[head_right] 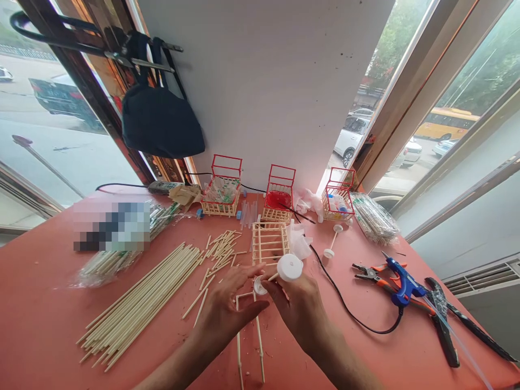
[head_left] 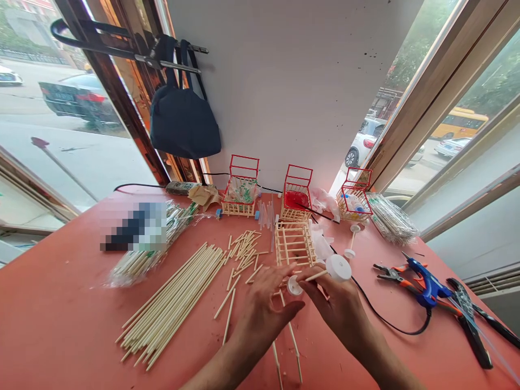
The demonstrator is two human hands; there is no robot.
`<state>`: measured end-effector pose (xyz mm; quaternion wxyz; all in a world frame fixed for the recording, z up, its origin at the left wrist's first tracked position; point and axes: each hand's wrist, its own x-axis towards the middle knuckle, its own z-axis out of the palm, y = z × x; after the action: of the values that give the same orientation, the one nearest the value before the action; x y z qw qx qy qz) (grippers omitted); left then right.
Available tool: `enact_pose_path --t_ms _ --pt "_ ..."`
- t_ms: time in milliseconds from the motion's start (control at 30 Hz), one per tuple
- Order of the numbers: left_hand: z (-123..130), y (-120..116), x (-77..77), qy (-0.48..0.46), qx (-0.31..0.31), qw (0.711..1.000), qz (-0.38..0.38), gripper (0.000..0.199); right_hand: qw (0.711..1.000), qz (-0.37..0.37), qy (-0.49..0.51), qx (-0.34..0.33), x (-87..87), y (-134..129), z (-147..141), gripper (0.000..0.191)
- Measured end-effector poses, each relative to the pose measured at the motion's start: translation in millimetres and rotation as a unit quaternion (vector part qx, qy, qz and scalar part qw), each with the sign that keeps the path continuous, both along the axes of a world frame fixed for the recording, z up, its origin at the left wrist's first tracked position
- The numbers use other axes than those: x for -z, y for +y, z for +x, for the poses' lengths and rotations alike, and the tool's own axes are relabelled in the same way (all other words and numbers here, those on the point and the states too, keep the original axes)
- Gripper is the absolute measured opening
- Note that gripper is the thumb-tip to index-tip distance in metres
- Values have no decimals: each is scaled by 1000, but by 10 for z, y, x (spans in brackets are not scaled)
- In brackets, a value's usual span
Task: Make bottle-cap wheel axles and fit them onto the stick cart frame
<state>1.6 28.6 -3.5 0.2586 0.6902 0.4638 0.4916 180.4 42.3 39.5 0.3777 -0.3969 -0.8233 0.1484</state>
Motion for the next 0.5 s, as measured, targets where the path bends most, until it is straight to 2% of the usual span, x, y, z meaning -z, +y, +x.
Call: enact_pose_path --t_ms 67,267,500 --pt "4 -5 3 8 -14 1000 12 55 1000 0 -4 5 6 -9 2 13" --pt "5 -15 -34 44 -16 998 43 29 1000 13 -14 8 -36 -27 -34 17" --pt "13 -29 -58 13 8 1000 -3 21 999 26 -27 19 -31 -12 -39 22"
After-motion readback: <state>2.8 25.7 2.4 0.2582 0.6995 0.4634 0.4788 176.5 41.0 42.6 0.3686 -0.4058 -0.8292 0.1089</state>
